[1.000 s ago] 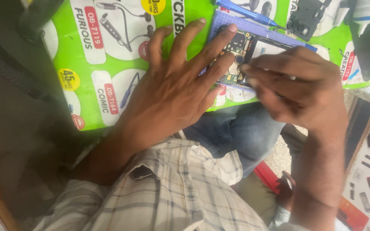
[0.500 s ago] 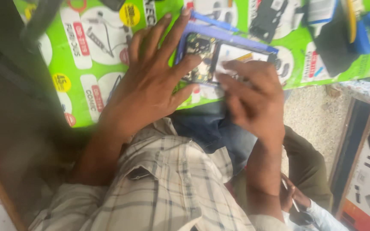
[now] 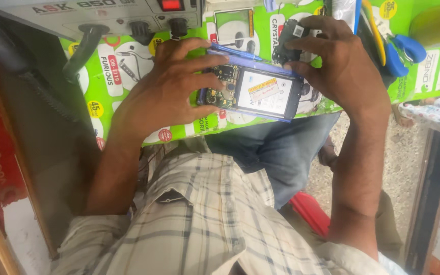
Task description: The person is repairing a mobile phone motherboard. They use a blue screwdriver to unscrew and remove a metal bracket from the circuit board, then use their fingers to disconnect a small ribbon cable connector.
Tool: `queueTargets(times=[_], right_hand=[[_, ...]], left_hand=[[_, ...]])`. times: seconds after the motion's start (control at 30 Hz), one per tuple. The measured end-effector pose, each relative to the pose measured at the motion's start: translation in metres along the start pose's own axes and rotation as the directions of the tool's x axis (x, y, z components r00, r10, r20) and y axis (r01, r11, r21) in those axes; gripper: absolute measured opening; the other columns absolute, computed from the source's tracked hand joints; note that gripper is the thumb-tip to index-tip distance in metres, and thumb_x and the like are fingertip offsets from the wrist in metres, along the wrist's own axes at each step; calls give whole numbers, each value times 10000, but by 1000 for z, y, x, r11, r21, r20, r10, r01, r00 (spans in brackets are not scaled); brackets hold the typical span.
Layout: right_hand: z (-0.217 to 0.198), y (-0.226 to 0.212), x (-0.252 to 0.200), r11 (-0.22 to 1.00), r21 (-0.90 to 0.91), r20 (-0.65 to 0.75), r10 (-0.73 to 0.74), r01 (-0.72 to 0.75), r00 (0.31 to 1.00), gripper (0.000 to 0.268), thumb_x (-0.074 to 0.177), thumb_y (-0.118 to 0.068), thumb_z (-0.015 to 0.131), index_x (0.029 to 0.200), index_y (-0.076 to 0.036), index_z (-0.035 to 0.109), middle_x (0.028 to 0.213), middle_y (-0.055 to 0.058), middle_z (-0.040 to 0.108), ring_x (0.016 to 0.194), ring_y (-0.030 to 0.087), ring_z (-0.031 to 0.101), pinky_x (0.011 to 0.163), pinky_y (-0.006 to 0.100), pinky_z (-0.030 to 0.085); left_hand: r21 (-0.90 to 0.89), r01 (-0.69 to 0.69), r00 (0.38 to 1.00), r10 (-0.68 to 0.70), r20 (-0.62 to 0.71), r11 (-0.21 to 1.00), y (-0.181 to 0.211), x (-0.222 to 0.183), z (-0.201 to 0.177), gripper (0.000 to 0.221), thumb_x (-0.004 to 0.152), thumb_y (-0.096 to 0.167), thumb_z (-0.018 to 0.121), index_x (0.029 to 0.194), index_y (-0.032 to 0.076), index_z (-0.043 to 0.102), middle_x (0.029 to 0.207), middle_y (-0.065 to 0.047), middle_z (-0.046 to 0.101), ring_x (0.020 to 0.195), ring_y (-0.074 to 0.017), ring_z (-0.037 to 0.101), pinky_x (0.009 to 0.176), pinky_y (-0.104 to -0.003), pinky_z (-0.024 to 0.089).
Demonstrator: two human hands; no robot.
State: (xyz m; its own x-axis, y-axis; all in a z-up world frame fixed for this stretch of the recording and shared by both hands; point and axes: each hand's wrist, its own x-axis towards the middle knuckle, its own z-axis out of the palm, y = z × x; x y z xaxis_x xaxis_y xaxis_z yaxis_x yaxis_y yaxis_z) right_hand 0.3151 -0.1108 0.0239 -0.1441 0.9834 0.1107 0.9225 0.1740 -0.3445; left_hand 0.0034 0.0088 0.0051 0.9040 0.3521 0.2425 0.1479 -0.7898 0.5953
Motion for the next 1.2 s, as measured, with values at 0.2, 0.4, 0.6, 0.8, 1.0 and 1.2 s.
queueTargets(times=[0.2, 0.4, 0.6, 0.8, 1.0, 1.2], right_hand=[[-6, 3, 10, 997, 67, 33, -42, 40, 999, 408, 861, -106, 921, 1213, -53, 723, 1322, 148, 640, 1151, 318, 665, 989, 424, 570], [-5, -6, 14, 995, 92, -5, -47, 48, 999, 480, 827, -49, 912, 1254, -21, 695, 1346, 163, 594, 1169, 329, 667, 979, 423, 590], [-2, -7, 10, 991, 133, 14, 6, -8, 1000, 440, 883, -60, 907, 1269, 13, 708, 1457, 184, 572, 1161, 303, 704, 962, 386, 609], [-9, -8, 18, 997, 76, 74, -38, 33, 996, 513, 834, -79, 928, 1290, 14, 712, 1457, 201, 577, 1146, 317, 704, 957, 384, 606], [-14, -5, 14, 994, -39, 27, -98, 99, 995, 501, 813, -97, 940, 1246, 18, 715, 1373, 164, 634, 1213, 340, 645, 986, 418, 574], [5, -48, -8, 995, 97, -172, -16, 33, 985, 492, 812, -209, 920, 1202, 16, 722, 1348, 183, 641, 1203, 319, 644, 959, 417, 582]], left_hand=[[-40, -4, 999, 2, -50, 999, -8, -7, 11, 351, 745, 263, 911, 1024, 111, 763, 1480, -81, 534, 1421, -357, 361, 1185, -529, 302], [-111, -12, 998, 5, -67, 994, -13, -8, 14, 391, 770, 282, 910, 1101, 127, 772, 1455, -52, 534, 1395, -330, 391, 1184, -497, 325], [-84, -32, 998, 27, -59, 996, -14, -7, 15, 400, 798, 288, 901, 1127, 108, 761, 1450, -49, 538, 1382, -322, 402, 1164, -499, 340], [-77, -25, 998, 21, -54, 997, -14, -9, 14, 405, 799, 252, 883, 1153, 108, 749, 1491, -63, 522, 1392, -308, 412, 1180, -483, 350], [-59, -24, 997, 19, -80, 998, -17, -10, 19, 678, 792, 250, 900, 1366, 83, 580, 1469, -89, 528, 1381, -327, 419, 1158, -508, 348], [-63, -9, 994, 2, -113, 998, -18, -13, 22, 917, 767, 275, 932, 1504, 47, 437, 1425, -121, 562, 1358, -332, 439, 1139, -525, 331]])
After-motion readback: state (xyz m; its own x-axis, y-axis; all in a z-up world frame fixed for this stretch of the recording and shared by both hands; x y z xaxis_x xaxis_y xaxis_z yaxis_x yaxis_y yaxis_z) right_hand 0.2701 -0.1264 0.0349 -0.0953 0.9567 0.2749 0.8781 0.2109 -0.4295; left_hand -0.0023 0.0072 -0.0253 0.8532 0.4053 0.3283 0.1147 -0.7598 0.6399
